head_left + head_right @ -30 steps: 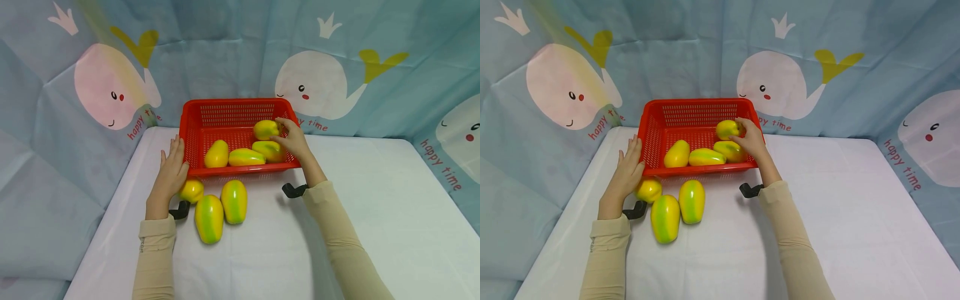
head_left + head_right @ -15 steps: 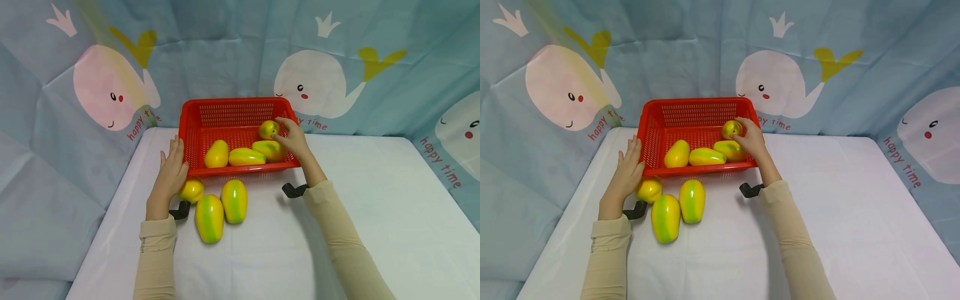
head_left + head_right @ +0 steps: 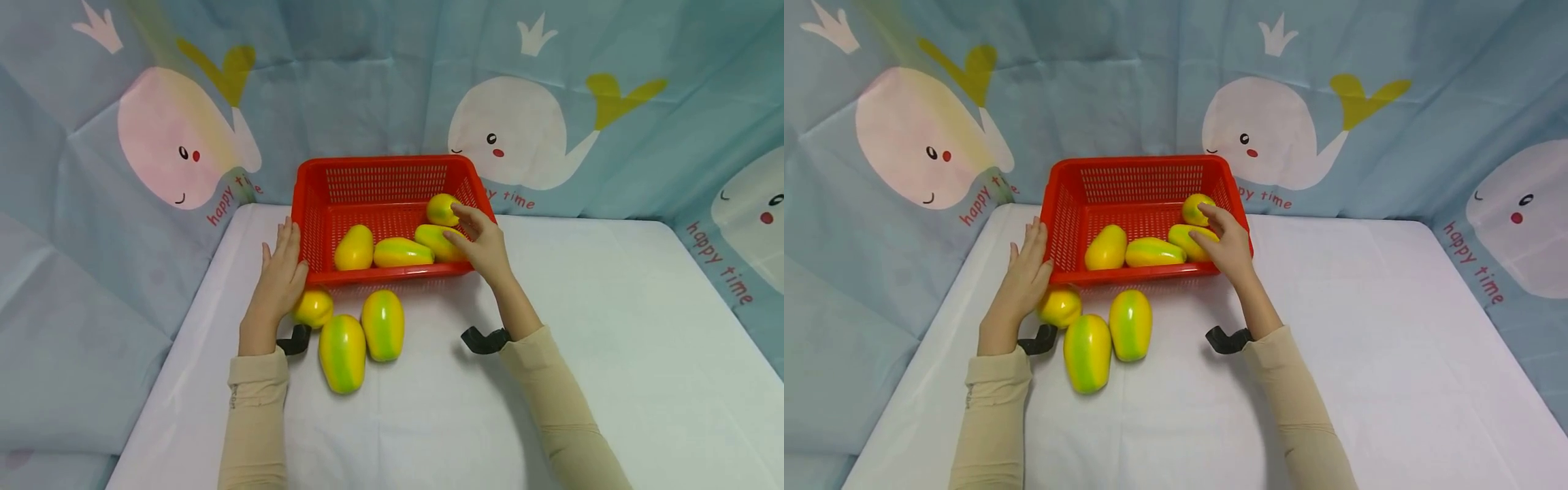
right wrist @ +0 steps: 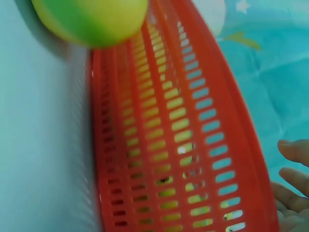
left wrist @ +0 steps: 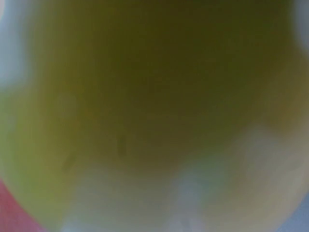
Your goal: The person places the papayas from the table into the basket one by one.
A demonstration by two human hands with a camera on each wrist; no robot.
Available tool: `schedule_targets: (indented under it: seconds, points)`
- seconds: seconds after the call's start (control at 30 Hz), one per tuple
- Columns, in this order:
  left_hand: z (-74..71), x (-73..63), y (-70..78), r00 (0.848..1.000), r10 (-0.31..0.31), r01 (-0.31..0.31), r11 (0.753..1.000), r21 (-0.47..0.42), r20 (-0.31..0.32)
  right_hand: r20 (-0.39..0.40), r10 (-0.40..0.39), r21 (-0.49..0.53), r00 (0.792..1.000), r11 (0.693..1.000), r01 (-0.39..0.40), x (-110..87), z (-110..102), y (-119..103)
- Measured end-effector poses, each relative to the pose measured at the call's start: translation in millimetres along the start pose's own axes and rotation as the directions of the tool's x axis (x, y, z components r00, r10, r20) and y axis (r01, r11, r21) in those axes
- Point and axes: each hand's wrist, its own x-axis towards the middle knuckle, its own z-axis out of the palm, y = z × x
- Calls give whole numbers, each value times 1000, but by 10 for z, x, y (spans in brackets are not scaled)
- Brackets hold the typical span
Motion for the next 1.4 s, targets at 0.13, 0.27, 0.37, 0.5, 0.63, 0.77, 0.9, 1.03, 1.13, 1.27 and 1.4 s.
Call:
schedule_targets:
  seconds: [0.13,0.27,0.37,0.5,0.63,0.77,0.9,1.03,1.13,1.27,1.4]
  points:
    - [-16,12,2,1000,-7,7,1000,0,-3,14,-25,57,1000,998,24,-126,27,-120]
    - [-23,11,-2,1000,-13,13,1000,-3,1,24,-50,122,998,991,47,-215,58,-87]
    - [-24,14,-7,1000,-12,12,1000,-4,1,40,-68,164,997,985,61,-292,79,-111]
    - [-25,15,-11,1000,-7,7,1000,-5,-1,65,-79,204,995,977,64,-393,110,-150]
    - [-32,6,-9,1000,-9,9,1000,-4,0,115,-95,247,989,967,64,-466,156,-187]
    - [-37,-2,-4,1000,-16,16,1000,-5,3,179,-117,253,977,965,69,-512,205,-229]
    - [-46,-3,2,1000,-20,20,1000,5,6,242,-124,234,962,970,67,-554,257,-266]
    - [-58,1,1,1000,-21,21,999,27,11,314,-147,246,938,967,69,-596,322,-286]
    - [-56,8,-3,1000,-15,15,999,30,17,370,-162,252,915,965,70,-636,380,-288]
    - [-47,22,0,999,-8,7,999,35,32,438,-165,223,884,972,71,-716,453,-273]
    - [-66,28,14,999,-8,5,999,51,50,482,-145,168,864,983,71,-823,524,-242]
